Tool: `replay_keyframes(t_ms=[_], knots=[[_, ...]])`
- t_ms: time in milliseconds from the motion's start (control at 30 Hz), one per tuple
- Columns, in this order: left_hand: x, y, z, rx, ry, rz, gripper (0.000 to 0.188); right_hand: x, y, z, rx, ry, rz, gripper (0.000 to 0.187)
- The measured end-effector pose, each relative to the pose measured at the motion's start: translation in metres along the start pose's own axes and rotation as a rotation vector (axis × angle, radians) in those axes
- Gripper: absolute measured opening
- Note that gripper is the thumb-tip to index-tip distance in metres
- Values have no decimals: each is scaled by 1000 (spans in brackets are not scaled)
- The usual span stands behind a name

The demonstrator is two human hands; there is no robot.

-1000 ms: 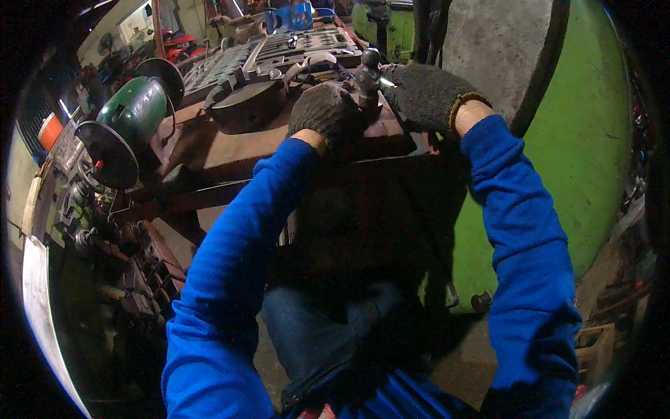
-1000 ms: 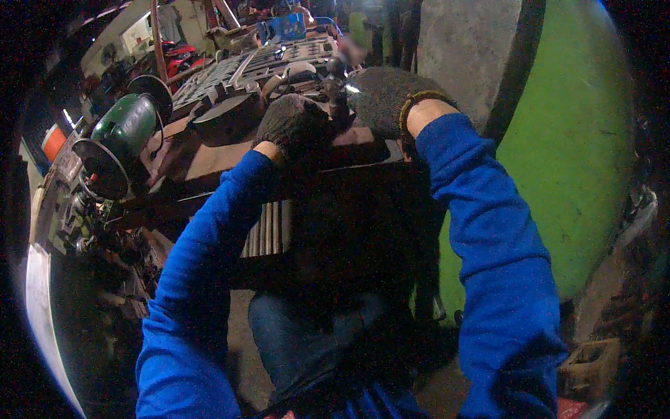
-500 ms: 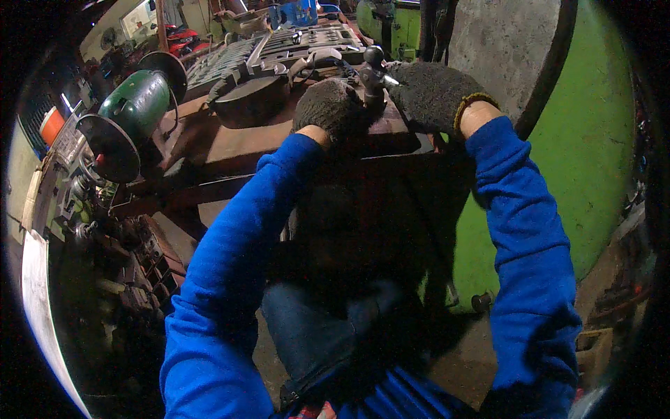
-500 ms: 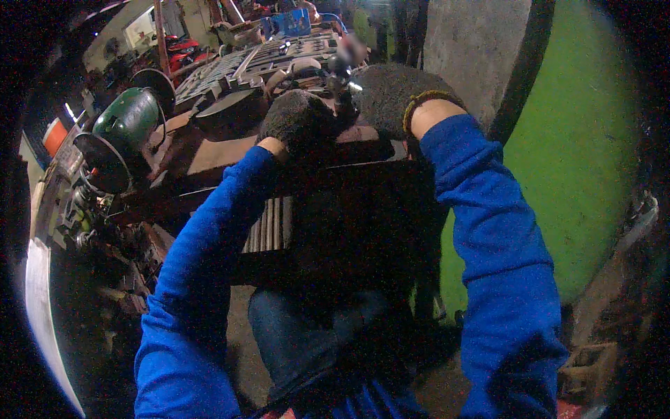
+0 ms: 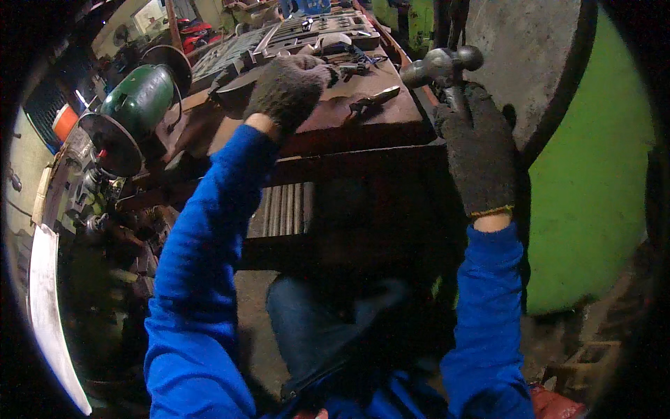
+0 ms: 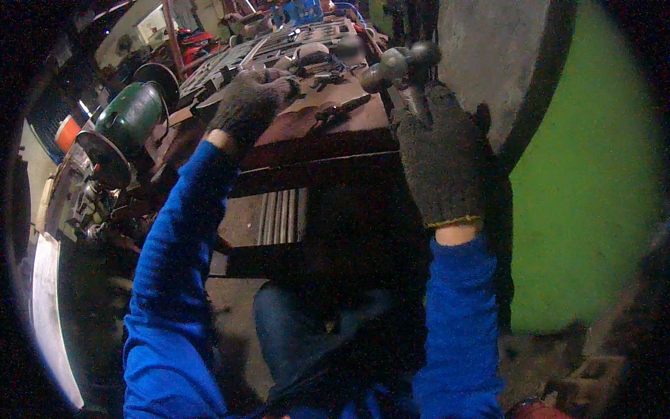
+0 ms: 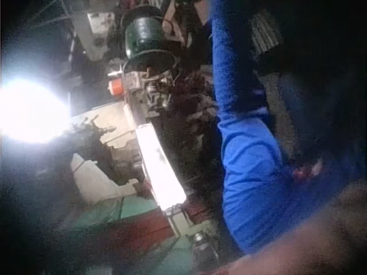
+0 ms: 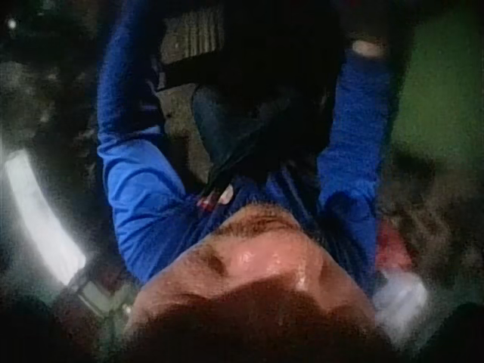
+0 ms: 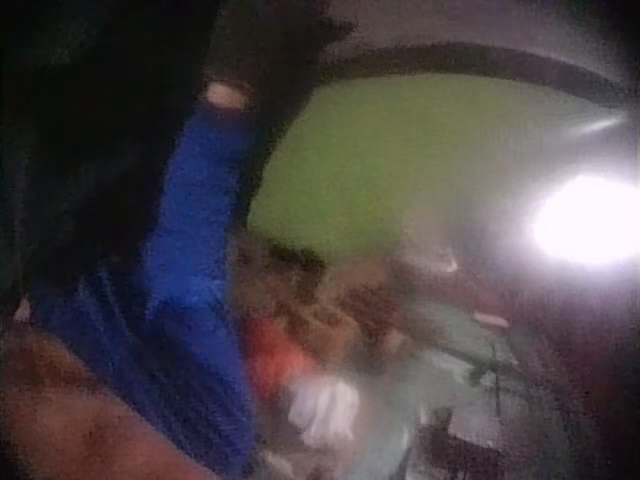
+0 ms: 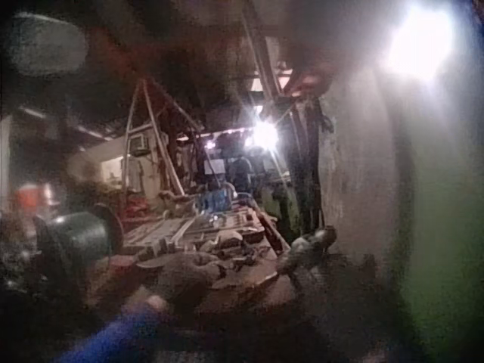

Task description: The person uses a hammer and chisel to shape a metal piece on a workbench. They repeatedly strike the chisel, reposition the metal, and later move to a lathe to adjust a chuck and handle additional tools.

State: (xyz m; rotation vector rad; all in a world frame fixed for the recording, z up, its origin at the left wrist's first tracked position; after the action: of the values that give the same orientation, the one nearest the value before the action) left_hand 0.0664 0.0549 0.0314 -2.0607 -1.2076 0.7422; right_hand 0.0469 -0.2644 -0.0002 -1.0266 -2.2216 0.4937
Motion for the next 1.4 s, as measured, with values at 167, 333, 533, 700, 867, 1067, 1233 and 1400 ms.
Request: replay_keyframes(t_ms=[167,333,533,700,867,1067,1233,1400], knots=[[-38,-34,22,183,-130,63,23,-9,-9,11,-71,76,-121,28],[-40,-16,46,66,-165,-54,32,-18,8,36,11,287,-312,33],[-49,-14,43,75,-120,-26,39,-22,0,46,-143,135,-74,32],[-45,-16,44,7,80,23,38,-23,8,48,-103,151,-131,33],[-50,3,22,78,-134,364,36,-22,6,44,-26,199,-195,35],[-61,16,-5,180,-139,212,38,-16,-3,34,11,93,-124,37],[-59,23,-2,148,-194,64,46,0,-19,13,15,-46,49,33],[-61,15,-2,252,-402,64,72,32,-39,-49,195,-207,24,35]])
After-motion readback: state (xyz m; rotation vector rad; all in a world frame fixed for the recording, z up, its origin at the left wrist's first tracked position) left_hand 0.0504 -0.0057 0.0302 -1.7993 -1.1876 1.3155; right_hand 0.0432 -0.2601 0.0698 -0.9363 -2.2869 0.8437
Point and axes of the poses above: each hand's wrist, its own z-axis away from the middle knuckle, its own y-axis out of the palm, x = y × z, the point moved 4 cm from there along -z, towards the middle knuckle, and after that the axes turned 10 degrees about y, right-handed, at the moved point
